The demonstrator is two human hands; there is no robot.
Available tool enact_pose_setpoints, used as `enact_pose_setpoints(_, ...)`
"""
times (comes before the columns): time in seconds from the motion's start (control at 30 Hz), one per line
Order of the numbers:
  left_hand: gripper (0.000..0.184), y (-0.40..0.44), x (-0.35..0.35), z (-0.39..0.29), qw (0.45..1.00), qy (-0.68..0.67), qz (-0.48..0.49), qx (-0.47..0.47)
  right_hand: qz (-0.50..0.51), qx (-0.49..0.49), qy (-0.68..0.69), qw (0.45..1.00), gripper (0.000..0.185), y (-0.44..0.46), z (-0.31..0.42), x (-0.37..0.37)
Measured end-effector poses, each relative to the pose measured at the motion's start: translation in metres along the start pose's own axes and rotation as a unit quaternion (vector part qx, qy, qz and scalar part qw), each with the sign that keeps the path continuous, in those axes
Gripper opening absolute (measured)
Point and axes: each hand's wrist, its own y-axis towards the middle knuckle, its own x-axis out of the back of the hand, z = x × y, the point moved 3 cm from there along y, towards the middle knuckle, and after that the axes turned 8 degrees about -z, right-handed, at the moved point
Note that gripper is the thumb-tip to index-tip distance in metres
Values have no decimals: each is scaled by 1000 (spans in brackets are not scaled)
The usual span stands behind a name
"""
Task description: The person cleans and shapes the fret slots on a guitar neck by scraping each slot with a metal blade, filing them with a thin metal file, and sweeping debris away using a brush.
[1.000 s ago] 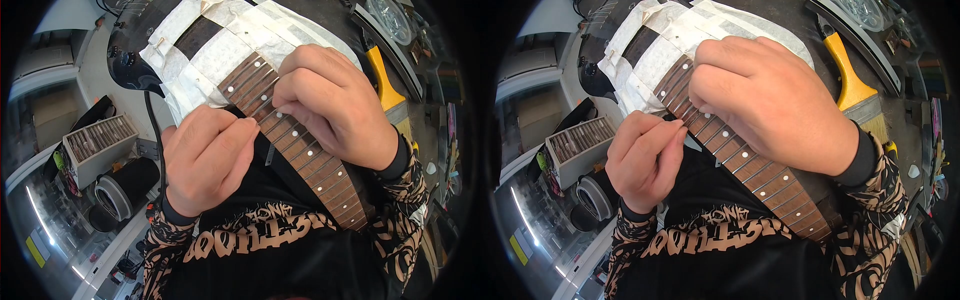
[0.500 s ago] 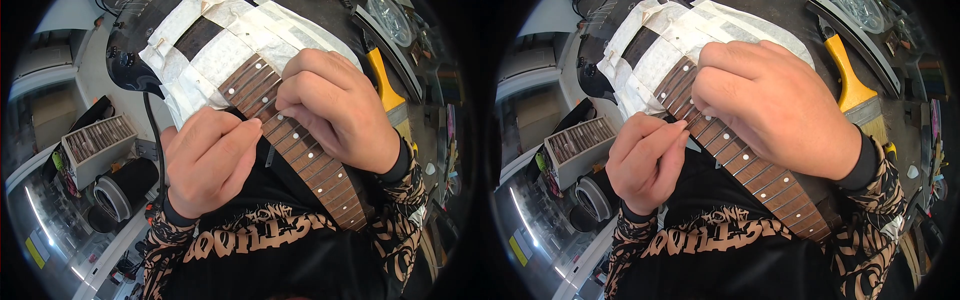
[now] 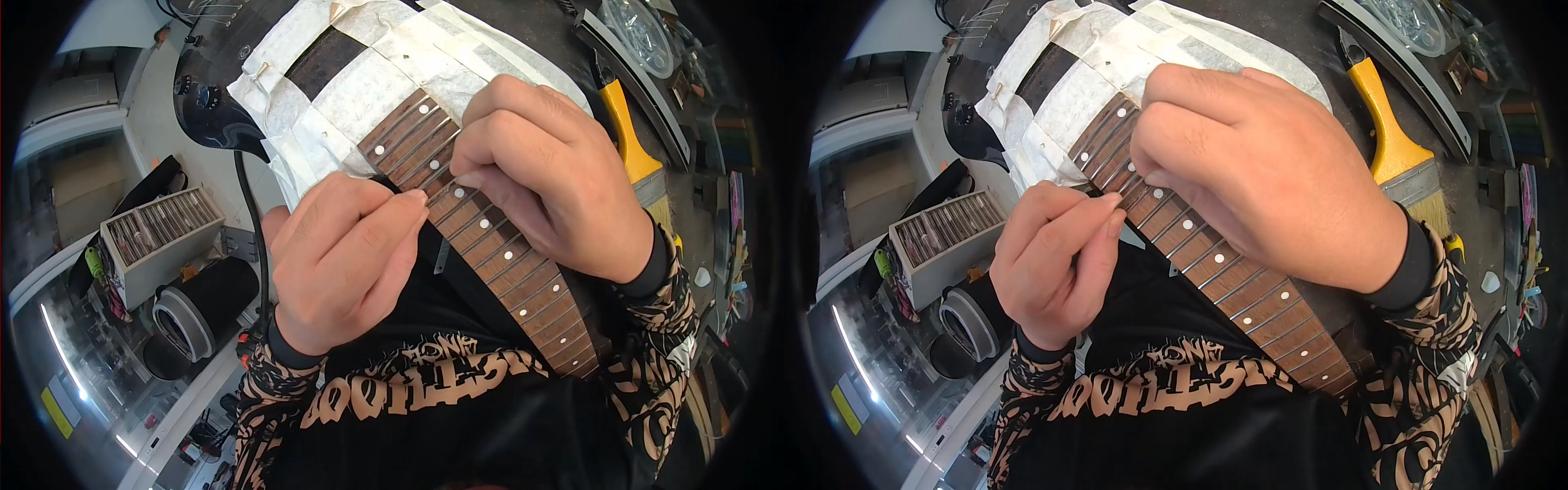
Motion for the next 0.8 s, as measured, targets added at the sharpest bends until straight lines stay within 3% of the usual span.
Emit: enact_pose_setpoints(0.8,36,-14,2,7,999,36,-28,-30,-19,41,-4,999,25,6,5,-9)
